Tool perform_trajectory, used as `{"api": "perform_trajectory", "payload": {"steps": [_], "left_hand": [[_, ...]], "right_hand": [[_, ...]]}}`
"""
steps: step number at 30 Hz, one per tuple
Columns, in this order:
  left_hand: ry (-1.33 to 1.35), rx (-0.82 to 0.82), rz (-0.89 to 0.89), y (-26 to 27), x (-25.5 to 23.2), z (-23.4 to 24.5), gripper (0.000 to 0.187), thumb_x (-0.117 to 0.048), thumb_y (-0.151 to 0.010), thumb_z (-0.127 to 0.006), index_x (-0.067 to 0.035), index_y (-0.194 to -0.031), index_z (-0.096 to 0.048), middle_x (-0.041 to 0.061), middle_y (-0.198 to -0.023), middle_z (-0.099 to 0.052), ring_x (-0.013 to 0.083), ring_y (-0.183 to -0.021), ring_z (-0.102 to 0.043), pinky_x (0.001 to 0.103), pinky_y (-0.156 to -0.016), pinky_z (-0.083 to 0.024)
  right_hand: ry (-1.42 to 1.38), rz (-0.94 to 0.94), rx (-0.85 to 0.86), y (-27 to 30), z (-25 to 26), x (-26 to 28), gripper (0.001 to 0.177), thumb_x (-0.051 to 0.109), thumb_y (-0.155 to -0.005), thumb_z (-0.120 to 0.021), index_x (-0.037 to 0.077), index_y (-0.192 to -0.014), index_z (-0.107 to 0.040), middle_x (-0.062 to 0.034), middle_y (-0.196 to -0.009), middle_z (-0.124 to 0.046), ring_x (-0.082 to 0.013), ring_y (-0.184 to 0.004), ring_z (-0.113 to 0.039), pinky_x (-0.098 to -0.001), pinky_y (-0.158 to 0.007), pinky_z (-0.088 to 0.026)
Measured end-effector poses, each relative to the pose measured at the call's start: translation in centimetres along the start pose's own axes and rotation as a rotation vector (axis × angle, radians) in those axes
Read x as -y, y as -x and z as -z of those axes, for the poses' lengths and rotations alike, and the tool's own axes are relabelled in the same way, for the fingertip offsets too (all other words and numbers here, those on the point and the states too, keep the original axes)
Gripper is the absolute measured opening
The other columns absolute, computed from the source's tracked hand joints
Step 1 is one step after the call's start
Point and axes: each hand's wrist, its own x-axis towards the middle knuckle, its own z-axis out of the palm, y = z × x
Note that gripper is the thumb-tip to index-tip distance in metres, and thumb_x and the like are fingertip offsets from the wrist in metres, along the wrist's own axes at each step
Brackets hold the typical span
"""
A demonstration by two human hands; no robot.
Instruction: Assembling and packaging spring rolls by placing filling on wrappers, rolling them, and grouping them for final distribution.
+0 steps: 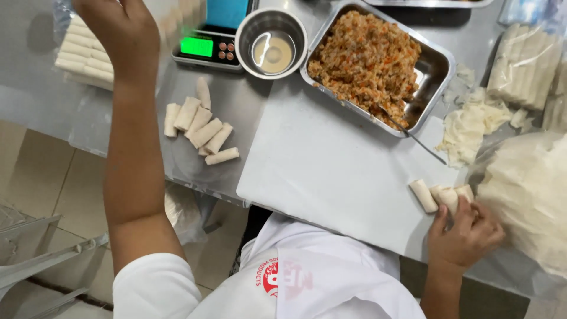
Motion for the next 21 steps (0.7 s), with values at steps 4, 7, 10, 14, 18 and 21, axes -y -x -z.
{"api": "perform_trajectory", "payload": {"steps": [4,7,10,14,18,21], "left_hand": [[0.159,-0.108,0.109,0.0,-8.0,3.7,0.012,-0.004,-0.114,-0.05,0.001,-0.104,-0.053,0.014,-0.089,-0.055,0.0243,-0.076,-0.05,0.038,-0.067,-0.041],[0.486,0.049,0.203,2.6,-14.0,5.2,0.009,-0.008,-0.115,-0.041,-0.003,-0.108,-0.044,0.01,-0.094,-0.047,0.021,-0.082,-0.047,0.033,-0.071,-0.042],[0.596,0.17,0.372,6.4,-17.1,4.9,0.018,-0.028,-0.11,-0.046,-0.011,-0.105,-0.049,0.0,-0.082,-0.05,0.0117,-0.064,-0.047,0.028,-0.06,-0.04],[0.892,0.621,-0.039,13.1,-20.3,1.7,0.014,-0.008,-0.098,-0.05,-0.01,-0.11,-0.057,0.005,-0.1,-0.062,0.0247,-0.088,-0.062,0.04,-0.072,-0.05],[0.7,1.642,-0.366,17.2,-22.8,-0.5,0.057,-0.058,-0.097,-0.044,-0.013,-0.13,-0.056,0.011,-0.111,-0.066,0.0347,-0.093,-0.067,0.049,-0.071,-0.051],[1.167,1.2,-0.041,20.6,-24.0,-3.3,0.04,-0.041,-0.102,-0.055,-0.008,-0.122,-0.058,0.01,-0.109,-0.061,0.025,-0.1,-0.063,0.037,-0.091,-0.05]], "right_hand": [[0.06,-0.007,-0.031,1.5,-2.0,-0.7,0.027,0.032,-0.113,-0.068,0.008,-0.114,-0.083,-0.0166,-0.12,-0.067,-0.0398,-0.108,-0.057,-0.0491,-0.085,-0.043],[-0.028,-0.057,0.005,2.2,-2.8,-1.9,0.024,0.016,-0.085,-0.076,0.003,-0.103,-0.067,-0.0165,-0.116,-0.065,-0.0413,-0.099,-0.058,-0.052,-0.086,-0.045],[-0.173,-0.097,0.047,3.5,-3.8,-3.5,0.031,0.009,-0.089,-0.075,-0.004,-0.113,-0.06,-0.0156,-0.118,-0.069,-0.0409,-0.097,-0.057,-0.0516,-0.089,-0.041],[-0.394,-0.312,0.067,3.8,-3.1,-2.8,0.037,0.006,-0.099,-0.091,-0.006,-0.113,-0.058,-0.0182,-0.107,-0.06,-0.0377,-0.092,-0.058,-0.0522,-0.091,-0.044],[-0.716,-0.467,-0.086,2.3,-0.9,0.6,0.038,0.011,-0.115,-0.08,-0.004,-0.114,-0.045,-0.0162,-0.106,-0.044,-0.0242,-0.085,-0.039,-0.0368,-0.079,-0.035],[-0.817,-0.43,-0.231,-0.2,0.5,3.2,0.039,0.026,-0.117,-0.062,-0.005,-0.114,-0.038,-0.0184,-0.108,-0.038,-0.0285,-0.089,-0.039,-0.0408,-0.082,-0.036]]}}
